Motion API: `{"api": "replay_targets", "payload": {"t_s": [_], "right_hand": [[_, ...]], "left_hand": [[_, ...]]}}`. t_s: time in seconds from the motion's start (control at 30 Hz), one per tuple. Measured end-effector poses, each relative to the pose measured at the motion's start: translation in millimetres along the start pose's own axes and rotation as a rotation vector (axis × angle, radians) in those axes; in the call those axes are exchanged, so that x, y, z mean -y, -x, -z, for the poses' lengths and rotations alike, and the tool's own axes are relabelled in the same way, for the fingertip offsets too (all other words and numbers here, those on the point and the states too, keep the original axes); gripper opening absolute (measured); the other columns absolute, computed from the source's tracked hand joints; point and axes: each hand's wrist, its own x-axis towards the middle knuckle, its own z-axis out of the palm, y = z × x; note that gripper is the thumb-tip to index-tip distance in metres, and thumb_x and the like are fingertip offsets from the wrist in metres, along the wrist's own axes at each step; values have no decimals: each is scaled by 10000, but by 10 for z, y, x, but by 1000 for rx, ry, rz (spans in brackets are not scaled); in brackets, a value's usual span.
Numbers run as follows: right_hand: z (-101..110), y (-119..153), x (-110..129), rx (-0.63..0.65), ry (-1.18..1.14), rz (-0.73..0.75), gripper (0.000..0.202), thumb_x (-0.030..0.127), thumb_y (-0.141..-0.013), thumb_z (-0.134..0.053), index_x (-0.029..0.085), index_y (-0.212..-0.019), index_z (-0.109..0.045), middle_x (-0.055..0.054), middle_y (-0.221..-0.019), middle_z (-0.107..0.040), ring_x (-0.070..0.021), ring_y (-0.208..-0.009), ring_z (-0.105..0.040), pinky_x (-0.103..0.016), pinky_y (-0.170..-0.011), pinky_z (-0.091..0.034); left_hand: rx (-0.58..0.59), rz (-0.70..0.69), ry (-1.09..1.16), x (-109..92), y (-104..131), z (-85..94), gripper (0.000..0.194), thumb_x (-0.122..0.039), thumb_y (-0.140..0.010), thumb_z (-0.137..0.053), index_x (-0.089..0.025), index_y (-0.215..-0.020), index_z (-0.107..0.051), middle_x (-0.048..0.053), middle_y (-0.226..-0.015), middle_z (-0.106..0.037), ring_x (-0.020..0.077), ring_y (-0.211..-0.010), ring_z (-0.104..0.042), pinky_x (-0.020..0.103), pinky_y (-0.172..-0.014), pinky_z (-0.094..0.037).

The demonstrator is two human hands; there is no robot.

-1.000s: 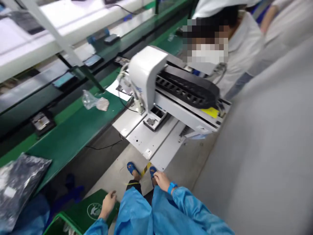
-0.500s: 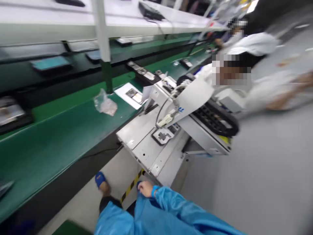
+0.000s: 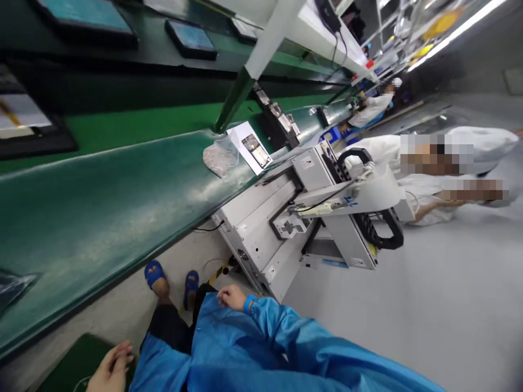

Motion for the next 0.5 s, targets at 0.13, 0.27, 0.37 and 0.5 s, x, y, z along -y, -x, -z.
{"api": "replay_targets", "payload": {"t_s": [0.13,0.27,0.37,0.5], "right_hand": [[123,-191,112,-81,-66,-38,195,99,-855,-456,139,-804,-640,-16,-678,-659,-95,-545,-596,-184,-556,-458],[283,-498,282,-195,-141,-64,178,166,-899,-422,148,-837,-588,-23,-683,-631,-85,-515,-551,-191,-527,-445],[397,-710,357,-223,-144,-47,176,243,-921,-454,142,-887,-595,-44,-741,-651,-82,-536,-557,-196,-544,-459],[530,-855,278,-229,-44,-26,284,309,-959,-414,110,-909,-610,-70,-753,-659,-88,-565,-566,-200,-558,-466]], "left_hand": [[66,11,-24,447,167,-361,505,-533,-690,-526,-243,-1084,-649,34,-990,-757,278,-996,-705,353,-918,-536],[110,87,-147,747,486,-530,510,-511,-714,-478,-225,-1101,-651,53,-951,-752,297,-1074,-673,377,-1057,-441],[88,120,-169,885,516,-673,551,-533,-764,-430,-222,-1171,-633,67,-893,-744,319,-1062,-669,411,-1025,-451],[59,45,-113,955,321,-1079,559,-550,-800,-405,-247,-1222,-611,64,-933,-747,318,-1036,-673,428,-972,-476]]}}
